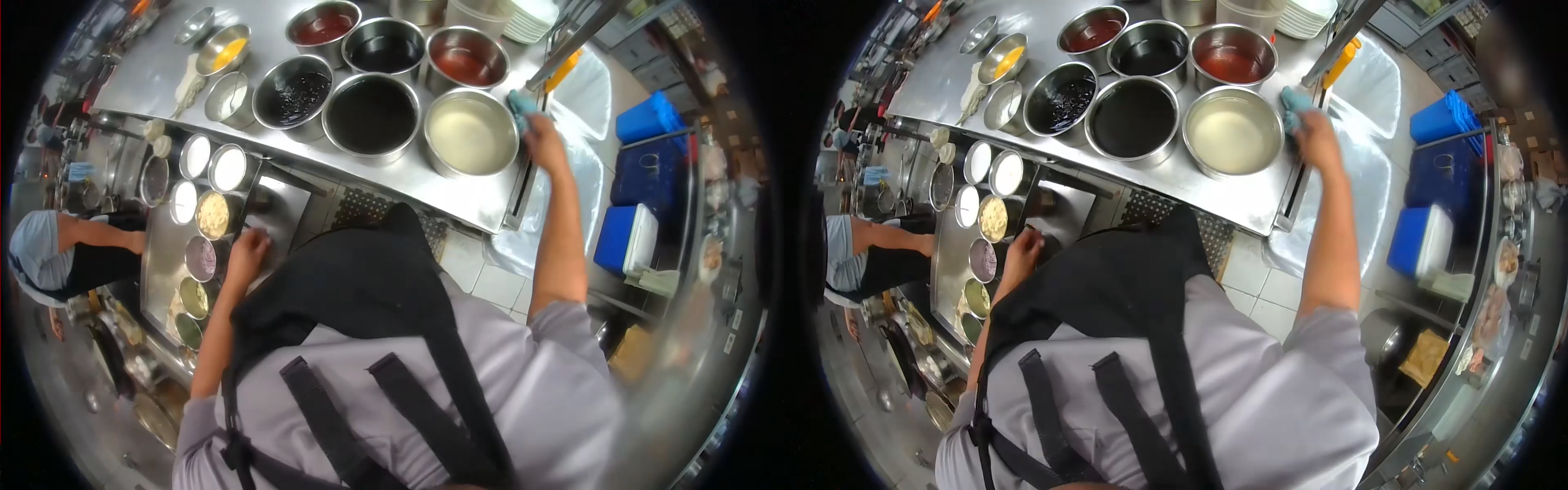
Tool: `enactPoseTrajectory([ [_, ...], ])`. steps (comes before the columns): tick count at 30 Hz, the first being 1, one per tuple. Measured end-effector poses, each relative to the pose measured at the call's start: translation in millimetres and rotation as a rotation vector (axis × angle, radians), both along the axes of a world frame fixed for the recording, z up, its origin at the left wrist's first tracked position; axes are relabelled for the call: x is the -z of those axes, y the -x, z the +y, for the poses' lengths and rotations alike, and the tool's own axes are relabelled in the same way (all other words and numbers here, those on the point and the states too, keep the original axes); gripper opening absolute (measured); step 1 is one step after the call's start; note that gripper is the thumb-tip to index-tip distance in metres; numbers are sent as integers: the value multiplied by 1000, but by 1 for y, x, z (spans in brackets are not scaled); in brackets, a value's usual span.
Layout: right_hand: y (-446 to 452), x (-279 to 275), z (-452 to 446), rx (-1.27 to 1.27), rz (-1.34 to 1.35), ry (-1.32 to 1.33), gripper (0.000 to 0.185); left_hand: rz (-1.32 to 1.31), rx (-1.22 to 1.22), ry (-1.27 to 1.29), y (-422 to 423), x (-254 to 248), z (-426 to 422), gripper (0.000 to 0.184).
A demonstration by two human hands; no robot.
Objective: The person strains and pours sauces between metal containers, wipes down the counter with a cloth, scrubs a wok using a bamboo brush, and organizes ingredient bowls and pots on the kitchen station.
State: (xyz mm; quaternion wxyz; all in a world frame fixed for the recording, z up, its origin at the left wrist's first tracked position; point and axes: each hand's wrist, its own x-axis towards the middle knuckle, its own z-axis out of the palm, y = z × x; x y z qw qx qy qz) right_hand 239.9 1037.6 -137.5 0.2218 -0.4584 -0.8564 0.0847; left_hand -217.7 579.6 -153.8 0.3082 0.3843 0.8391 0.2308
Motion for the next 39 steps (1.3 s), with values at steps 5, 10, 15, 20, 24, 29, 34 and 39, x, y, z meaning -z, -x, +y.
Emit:
enactPoseTrajectory([
  [5,12,-19,-113,-10,-239,67,29,-168,-38,-269,-22,-12,70,31],
  [10,-8,-21,-132,-131,-80,269,27,-182,-36,-109,-36,-6,56,32],
  [15,-14,-38,-54,-45,27,129,34,-281,-210,-195,-33,0,48,26],
  [20,21,-127,-45,46,409,168,27,-454,-106,-347,-16,-91,33,12],
  [24,60,-170,-85,-19,425,74,22,-561,615,-887,-9,-239,-4,25],
  [29,100,-186,-102,-135,611,53,21,-357,1087,-786,-18,-335,-34,16],
  [34,139,-191,-104,-289,684,11,21,61,1093,-773,-30,-349,-45,14],
  [39,157,-175,-99,-420,707,70,21,66,1042,-523,-39,-343,-52,13],
])
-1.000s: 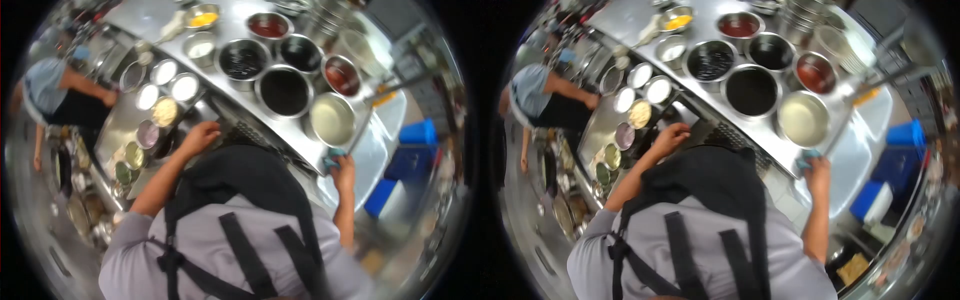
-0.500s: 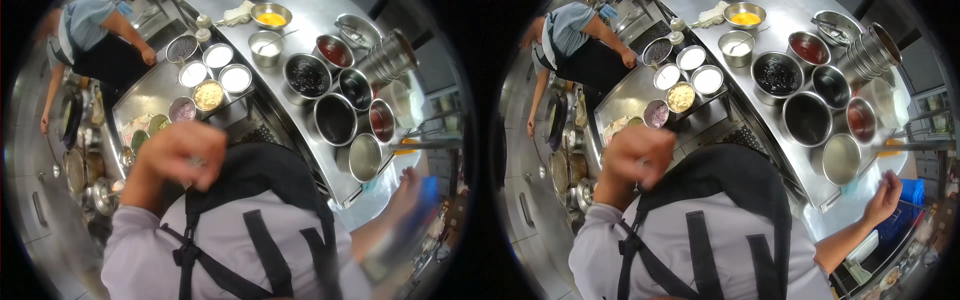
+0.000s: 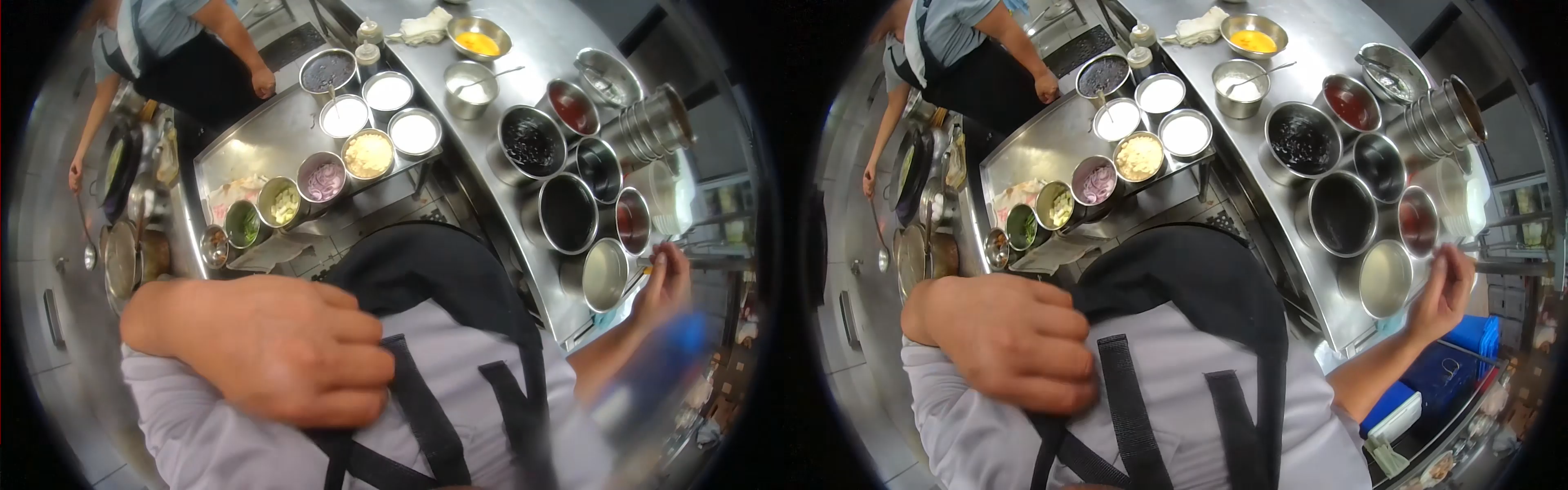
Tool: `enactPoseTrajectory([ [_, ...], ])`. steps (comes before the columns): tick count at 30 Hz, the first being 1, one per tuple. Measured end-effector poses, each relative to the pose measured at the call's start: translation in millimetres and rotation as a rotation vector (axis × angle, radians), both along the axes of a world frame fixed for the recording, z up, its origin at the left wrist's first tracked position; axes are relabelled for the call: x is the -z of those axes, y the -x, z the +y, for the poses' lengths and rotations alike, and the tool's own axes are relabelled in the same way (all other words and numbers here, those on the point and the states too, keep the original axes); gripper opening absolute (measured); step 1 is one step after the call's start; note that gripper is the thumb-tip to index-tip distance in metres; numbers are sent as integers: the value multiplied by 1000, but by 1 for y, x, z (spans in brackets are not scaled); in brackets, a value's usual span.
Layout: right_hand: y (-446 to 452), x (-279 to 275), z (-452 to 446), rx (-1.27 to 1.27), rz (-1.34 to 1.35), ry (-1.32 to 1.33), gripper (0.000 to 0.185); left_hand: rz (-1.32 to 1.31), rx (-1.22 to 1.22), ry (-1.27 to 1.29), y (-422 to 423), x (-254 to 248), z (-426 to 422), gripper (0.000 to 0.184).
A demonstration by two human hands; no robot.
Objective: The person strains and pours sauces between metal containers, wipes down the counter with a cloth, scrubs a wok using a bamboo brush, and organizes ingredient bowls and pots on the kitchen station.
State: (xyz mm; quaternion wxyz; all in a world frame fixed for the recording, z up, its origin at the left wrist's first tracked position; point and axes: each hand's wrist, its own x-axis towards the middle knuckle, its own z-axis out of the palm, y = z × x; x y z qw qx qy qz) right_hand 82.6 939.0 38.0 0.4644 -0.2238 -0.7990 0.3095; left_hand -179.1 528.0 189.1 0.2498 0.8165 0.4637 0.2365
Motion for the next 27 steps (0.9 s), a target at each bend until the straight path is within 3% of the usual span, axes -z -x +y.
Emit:
enactPoseTrajectory([
  [3,9,7,-5,-38,-32,-40,20,86,-219,-32,-3,18,-1,14],
  [5,14,13,-9,-82,31,18,19,75,-209,55,7,27,-6,13],
  [7,14,13,-12,-88,23,5,18,-202,-152,179,7,35,-10,17],
  [8,14,13,-14,-86,23,16,18,-208,-143,184,3,33,-7,17],
  [10,9,14,-14,-94,23,25,18,-150,-398,157,-6,26,-2,27],
  [11,8,15,-14,-82,22,25,18,-151,-386,158,-12,24,1,27],
  [13,4,18,-13,-84,49,52,18,-65,-772,144,-23,24,7,30],
  [15,-1,19,-8,-74,-12,-44,18,-72,-746,122,-22,33,14,33],
  [18,-6,17,-14,-84,-19,16,17,-549,22,80,-4,57,29,45],
  [20,-8,17,-14,-98,48,65,17,-755,127,194,9,61,38,45],
  [21,-12,19,-15,-111,28,77,17,-866,43,318,18,63,35,36],
  [23,-13,20,-13,-48,94,78,18,-815,-83,124,26,79,33,36],
  [27,-19,21,-11,-95,89,58,19,-630,-64,144,13,79,40,26],
])
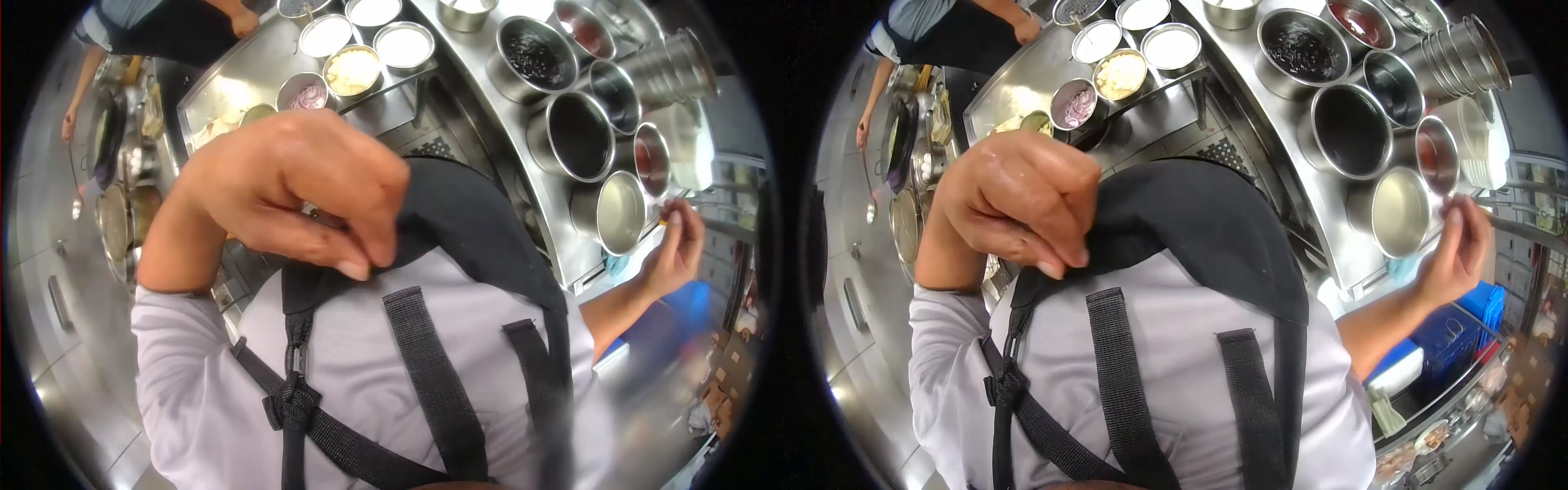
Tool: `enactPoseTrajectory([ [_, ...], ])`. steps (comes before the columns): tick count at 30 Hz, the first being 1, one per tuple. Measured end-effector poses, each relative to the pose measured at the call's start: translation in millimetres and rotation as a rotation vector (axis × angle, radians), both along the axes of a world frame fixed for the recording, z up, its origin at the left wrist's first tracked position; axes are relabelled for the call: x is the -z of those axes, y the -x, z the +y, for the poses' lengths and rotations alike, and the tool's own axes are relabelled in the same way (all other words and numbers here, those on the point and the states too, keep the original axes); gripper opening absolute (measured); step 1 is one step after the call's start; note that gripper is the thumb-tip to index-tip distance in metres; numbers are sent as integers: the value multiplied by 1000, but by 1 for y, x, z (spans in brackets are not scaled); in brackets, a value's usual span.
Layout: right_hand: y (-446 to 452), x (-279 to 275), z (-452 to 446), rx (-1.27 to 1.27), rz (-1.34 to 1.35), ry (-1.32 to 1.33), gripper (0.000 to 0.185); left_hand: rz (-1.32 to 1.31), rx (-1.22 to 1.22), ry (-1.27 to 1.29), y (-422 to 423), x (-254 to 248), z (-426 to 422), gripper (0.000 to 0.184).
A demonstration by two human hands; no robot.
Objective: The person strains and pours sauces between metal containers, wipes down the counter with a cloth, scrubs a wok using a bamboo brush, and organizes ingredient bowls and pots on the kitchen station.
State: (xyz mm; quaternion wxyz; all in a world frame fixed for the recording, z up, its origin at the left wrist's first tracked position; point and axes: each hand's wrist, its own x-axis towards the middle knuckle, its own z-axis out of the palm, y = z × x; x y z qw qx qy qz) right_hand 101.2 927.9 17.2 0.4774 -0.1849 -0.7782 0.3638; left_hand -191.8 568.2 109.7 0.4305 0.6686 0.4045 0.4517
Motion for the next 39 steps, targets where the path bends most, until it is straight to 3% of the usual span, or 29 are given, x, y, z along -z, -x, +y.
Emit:
enactPoseTrajectory([
  [4,5,-2,-4,-3,-3,5,20,56,75,-105,-12,4,15,27],
  [7,12,-5,-8,-22,-20,-10,17,491,31,103,-24,-5,17,27],
  [8,14,-6,-11,-22,-19,-14,17,492,29,98,-22,-3,15,27],
  [10,21,-8,-15,-39,6,-14,18,488,45,100,-15,-2,13,22],
  [13,25,-10,-18,-51,-8,-18,17,23,241,-78,4,-11,-2,20],
  [15,25,-13,-21,-25,-29,-47,17,-70,214,-76,23,-21,-30,21],
  [19,23,-16,-21,10,-59,-59,17,86,162,148,14,-34,-72,22],
  [20,23,-17,-21,-2,-70,-73,17,88,182,137,10,-33,-80,22],
  [23,34,-24,-27,-10,-76,-120,15,246,-70,4,0,-35,-94,20],
  [24,36,-27,-27,-3,-76,-128,15,245,-65,-5,0,-35,-95,20],
  [26,43,-32,-26,-33,-134,-225,15,-27,74,-67,1,-36,-98,21],
  [28,48,-33,-27,-43,-84,-179,15,15,50,0,-1,-47,-101,25],
  [31,55,-34,-23,-44,-72,-173,14,205,-63,-35,-14,-59,-96,15],
  [33,59,-35,-22,-76,-94,-197,14,644,-369,-59,-30,-61,-92,14],
  [36,65,-34,-22,-72,-87,-179,15,879,-474,-69,-31,-52,-68,20],
  [39,71,-29,-13,-81,-81,-164,14,871,-447,76,-24,-32,-63,21],
])
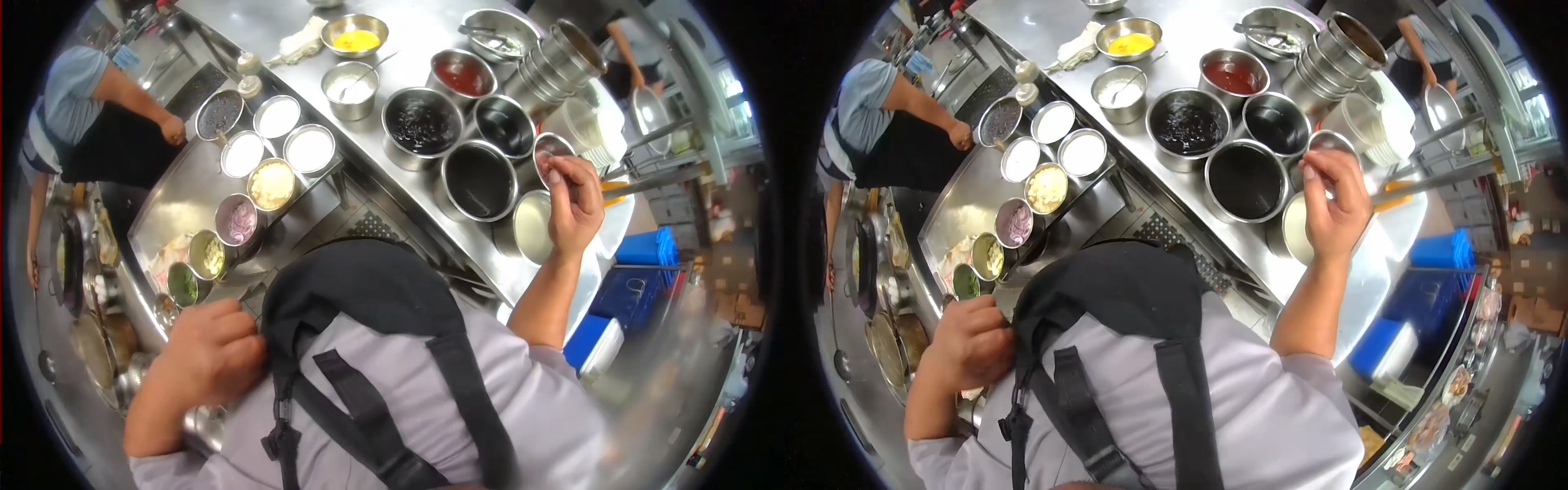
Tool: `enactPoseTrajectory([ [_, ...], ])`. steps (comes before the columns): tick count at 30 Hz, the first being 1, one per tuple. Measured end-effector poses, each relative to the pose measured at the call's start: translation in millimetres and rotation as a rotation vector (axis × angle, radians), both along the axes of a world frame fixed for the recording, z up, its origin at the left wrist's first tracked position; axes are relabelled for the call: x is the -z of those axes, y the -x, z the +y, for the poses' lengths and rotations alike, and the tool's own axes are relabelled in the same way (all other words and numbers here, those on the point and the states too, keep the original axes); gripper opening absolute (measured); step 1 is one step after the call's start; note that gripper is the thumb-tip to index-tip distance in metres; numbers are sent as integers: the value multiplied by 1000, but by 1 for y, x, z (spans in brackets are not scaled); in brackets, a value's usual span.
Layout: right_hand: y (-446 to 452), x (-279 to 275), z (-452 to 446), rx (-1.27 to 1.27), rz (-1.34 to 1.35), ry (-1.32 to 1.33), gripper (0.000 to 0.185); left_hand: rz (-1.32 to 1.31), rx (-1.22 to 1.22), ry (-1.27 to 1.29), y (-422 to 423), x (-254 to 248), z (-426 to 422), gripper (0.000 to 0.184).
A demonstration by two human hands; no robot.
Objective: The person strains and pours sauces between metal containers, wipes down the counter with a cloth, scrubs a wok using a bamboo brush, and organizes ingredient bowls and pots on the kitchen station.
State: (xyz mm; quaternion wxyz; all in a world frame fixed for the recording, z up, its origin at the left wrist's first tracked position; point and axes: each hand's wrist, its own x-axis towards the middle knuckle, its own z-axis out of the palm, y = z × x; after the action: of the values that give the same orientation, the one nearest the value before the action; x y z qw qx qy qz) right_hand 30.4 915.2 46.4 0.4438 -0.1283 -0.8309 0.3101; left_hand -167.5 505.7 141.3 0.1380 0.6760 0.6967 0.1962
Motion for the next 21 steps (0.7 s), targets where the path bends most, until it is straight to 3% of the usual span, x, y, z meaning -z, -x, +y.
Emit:
enactPoseTrajectory([
  [8,18,17,10,-44,41,199,13,-157,-175,221,8,45,-44,23],
  [11,24,21,-4,-114,9,192,13,-354,-122,423,21,57,-65,15],
  [13,21,22,-28,-159,-51,225,12,-682,-162,717,40,53,-59,15],
  [16,11,35,-62,-304,-148,207,11,-1172,-380,429,81,69,-49,24],
  [18,0,52,-79,-313,-288,347,13,-982,-613,132,107,120,-38,22],
  [21,-8,85,-98,-246,-433,533,12,-976,-775,1,121,162,18,22],
])
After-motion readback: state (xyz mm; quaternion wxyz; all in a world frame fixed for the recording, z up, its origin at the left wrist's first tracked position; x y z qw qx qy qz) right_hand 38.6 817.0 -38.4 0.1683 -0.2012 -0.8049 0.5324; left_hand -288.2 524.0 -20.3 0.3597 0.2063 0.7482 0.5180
